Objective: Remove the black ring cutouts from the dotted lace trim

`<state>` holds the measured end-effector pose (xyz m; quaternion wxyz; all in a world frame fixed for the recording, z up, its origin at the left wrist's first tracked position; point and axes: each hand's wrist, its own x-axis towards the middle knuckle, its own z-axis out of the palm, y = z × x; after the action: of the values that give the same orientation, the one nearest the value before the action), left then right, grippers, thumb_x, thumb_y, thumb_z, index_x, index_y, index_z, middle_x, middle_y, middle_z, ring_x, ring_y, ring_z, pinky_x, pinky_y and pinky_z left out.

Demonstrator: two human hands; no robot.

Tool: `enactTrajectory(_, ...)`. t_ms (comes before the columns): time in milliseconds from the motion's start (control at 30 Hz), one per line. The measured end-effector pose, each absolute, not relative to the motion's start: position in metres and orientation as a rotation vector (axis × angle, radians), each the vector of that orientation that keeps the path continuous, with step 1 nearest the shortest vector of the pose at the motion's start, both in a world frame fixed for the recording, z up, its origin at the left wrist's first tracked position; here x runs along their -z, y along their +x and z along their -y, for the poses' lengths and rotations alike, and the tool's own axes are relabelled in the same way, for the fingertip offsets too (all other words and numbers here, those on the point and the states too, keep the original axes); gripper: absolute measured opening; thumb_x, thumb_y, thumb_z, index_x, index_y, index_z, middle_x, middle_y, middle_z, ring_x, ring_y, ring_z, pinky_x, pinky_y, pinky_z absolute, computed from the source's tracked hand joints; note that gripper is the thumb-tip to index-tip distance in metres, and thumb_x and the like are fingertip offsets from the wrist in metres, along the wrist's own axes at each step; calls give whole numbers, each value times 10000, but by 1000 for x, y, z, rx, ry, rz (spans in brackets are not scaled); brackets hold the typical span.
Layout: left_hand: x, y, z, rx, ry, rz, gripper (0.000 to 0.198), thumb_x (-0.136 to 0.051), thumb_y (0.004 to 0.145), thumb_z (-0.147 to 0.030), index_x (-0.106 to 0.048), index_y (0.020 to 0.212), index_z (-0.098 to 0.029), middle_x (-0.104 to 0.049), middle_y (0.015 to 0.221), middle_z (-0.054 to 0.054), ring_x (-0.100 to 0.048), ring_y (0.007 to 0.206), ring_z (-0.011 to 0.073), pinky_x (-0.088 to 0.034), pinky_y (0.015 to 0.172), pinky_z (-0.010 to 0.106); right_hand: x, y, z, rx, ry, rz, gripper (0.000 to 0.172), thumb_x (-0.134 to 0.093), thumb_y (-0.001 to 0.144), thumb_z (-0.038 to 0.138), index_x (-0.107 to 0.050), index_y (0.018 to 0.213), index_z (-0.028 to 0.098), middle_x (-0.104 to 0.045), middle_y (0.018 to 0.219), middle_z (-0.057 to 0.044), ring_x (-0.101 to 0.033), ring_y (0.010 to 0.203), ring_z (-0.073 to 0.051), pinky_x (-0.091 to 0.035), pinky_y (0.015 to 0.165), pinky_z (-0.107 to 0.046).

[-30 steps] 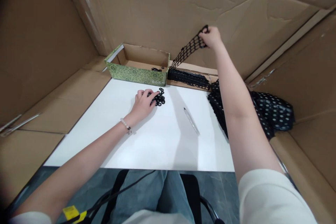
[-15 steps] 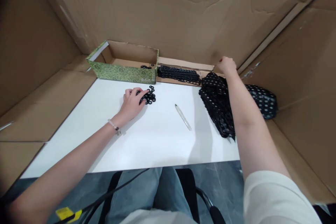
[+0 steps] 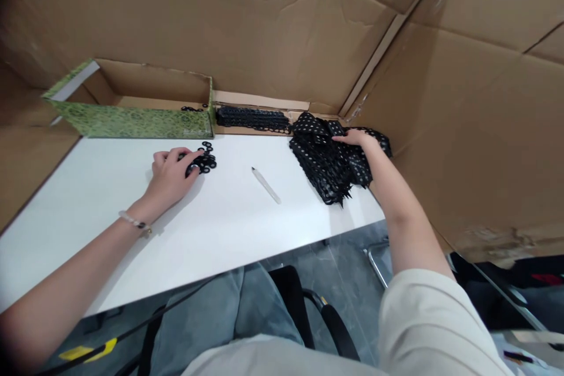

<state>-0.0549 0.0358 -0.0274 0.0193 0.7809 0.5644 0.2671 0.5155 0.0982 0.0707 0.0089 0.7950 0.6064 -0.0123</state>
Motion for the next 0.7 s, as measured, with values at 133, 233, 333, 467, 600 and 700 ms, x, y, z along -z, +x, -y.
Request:
enactTrajectory(133, 27, -56, -37, -826, 2411, -1749, 502, -450, 1014, -347, -683, 1437, -212, -603, 1426, 158, -442, 1232, 422, -420, 1074, 563, -59, 511, -96, 56, 2516, -1852, 636, -708, 914, 637, -742, 1241, 93, -725, 1323, -273, -656, 1304, -387, -439, 1180, -486)
enactTrajectory(233, 25, -57, -37, -812, 2387, -1758, 504, -453, 1020, -358, -675, 1445, -201, -588, 1436, 160, -429, 1255, 427, -408, 1083, 563, -61, 515, -93, 16, 2574, -1832, 583, -654, 976, 544, -708, 1285, 52, -680, 1386, -311, -623, 1360, -392, -437, 1187, -465)
enactTrajectory(333, 23, -58, -37, -799, 2369, -1750, 507, -441, 1035, -350, -654, 1468, -197, -565, 1453, 154, -414, 1284, 422, -387, 1111, 558, -70, 525, -86, -63, 2675, -1796, 500, -535, 1040, 370, -648, 1349, -7, -651, 1405, -341, -620, 1358, -393, -460, 1156, -450)
enactTrajectory(467, 22, -56, -36, -799, 2379, -1738, 513, -432, 1036, -345, -660, 1464, -176, -572, 1452, 166, -406, 1280, 430, -390, 1121, 581, -83, 535, -69, -159, 2792, -1794, 440, -490, 1020, 257, -639, 1345, 2, -665, 1376, -319, -631, 1320, -378, -476, 1124, -420)
enactTrajectory(600, 24, -55, -37, -850, 2392, -1709, 499, -449, 1018, -337, -685, 1430, -183, -600, 1422, 183, -414, 1274, 442, -404, 1111, 609, -95, 536, -54, -264, 2904, -1813, 467, -423, 1044, 308, -617, 1349, 12, -659, 1369, -309, -633, 1288, -354, -469, 1110, -397)
enactTrajectory(700, 27, -56, -38, -883, 2394, -1701, 486, -473, 993, -338, -704, 1399, -207, -613, 1413, 178, -434, 1254, 447, -420, 1086, 624, -113, 533, -49, -360, 2959, -1842, 536, -295, 1083, 339, -523, 1429, -2, -605, 1436, -325, -603, 1322, -343, -458, 1117, -405)
